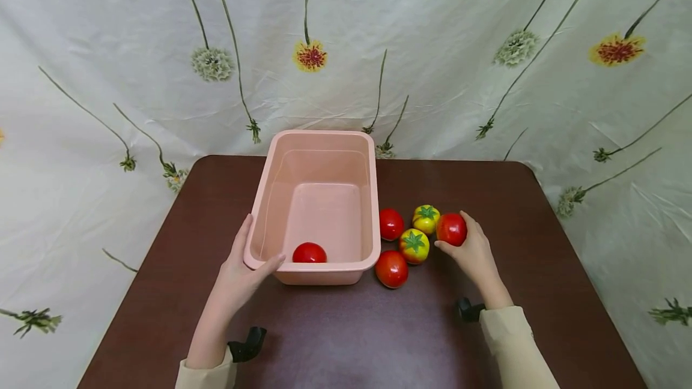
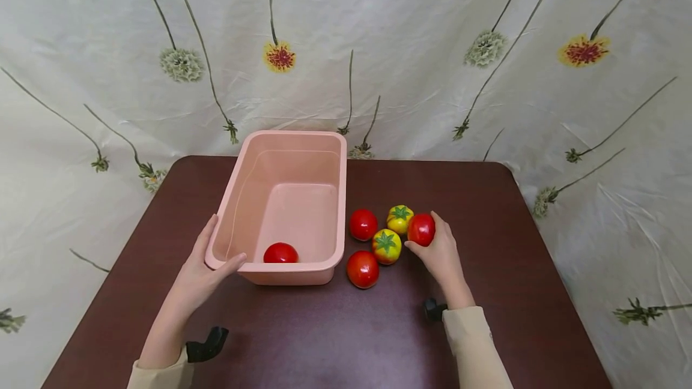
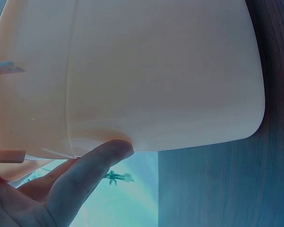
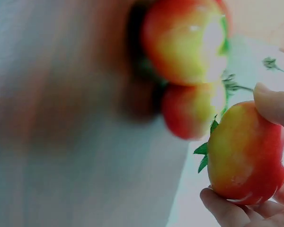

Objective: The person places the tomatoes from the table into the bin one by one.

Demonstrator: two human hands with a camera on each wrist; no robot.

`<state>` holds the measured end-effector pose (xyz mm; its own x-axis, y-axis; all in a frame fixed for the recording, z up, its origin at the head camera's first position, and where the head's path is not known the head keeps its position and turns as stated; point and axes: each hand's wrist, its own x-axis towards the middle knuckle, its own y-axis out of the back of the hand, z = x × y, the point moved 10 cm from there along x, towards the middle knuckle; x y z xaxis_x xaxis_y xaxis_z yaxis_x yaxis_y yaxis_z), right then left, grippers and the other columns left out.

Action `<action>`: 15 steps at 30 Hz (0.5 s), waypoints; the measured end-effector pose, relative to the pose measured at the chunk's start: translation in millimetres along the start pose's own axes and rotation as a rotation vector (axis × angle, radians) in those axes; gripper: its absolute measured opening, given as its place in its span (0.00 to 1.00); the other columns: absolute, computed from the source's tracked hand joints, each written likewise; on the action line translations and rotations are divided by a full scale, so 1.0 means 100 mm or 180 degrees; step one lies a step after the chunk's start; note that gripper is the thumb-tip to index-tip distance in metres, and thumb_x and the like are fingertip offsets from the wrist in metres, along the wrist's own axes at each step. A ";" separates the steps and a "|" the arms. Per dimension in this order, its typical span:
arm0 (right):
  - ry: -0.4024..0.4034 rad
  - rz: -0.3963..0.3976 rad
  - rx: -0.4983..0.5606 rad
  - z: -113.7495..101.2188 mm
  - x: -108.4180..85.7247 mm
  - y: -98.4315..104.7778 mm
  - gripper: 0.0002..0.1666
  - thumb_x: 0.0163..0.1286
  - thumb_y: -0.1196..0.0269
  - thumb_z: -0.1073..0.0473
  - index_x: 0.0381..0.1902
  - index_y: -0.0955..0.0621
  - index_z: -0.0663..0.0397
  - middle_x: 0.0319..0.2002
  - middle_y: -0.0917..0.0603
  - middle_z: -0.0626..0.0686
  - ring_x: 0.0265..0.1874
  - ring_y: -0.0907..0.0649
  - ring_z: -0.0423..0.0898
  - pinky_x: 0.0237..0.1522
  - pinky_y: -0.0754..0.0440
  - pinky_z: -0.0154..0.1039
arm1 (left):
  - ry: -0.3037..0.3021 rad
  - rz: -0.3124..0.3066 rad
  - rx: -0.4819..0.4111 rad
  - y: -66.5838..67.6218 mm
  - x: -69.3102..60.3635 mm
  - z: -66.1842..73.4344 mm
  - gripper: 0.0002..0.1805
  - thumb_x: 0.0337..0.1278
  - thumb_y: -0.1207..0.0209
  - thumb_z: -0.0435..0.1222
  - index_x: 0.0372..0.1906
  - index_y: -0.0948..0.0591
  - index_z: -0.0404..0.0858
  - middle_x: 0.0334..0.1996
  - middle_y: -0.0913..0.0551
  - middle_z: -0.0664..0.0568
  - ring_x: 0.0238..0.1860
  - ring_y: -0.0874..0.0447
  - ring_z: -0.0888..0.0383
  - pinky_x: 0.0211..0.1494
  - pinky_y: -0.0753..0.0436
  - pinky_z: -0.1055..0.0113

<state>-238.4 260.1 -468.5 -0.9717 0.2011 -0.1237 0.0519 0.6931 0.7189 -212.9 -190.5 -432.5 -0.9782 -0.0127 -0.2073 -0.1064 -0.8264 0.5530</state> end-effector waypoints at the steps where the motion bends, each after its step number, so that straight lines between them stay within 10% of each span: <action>1: 0.0028 0.0016 0.0026 -0.05 0.00 0.02 0.54 0.62 0.30 0.54 0.76 0.46 0.64 0.71 0.39 0.70 0.66 0.33 0.68 0.64 0.30 0.64 | -0.0006 0.0003 -0.0007 0.00 0.00 0.00 0.57 0.56 0.35 0.55 0.79 0.63 0.62 0.79 0.54 0.44 0.76 0.47 0.38 0.70 0.38 0.34; 15: 0.0367 0.0046 0.0266 -0.69 0.09 0.06 0.54 0.60 0.29 0.52 0.76 0.44 0.57 0.72 0.38 0.65 0.67 0.31 0.63 0.63 0.27 0.61 | -0.0025 0.0021 -0.0032 0.00 0.01 0.00 0.58 0.55 0.34 0.55 0.79 0.63 0.62 0.79 0.54 0.44 0.75 0.46 0.38 0.70 0.37 0.35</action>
<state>-262.9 218.0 -418.0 -0.9905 0.1341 -0.0308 0.0806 0.7469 0.6600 -213.5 -190.9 -432.8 -0.9802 -0.0138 -0.1974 -0.0983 -0.8318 0.5462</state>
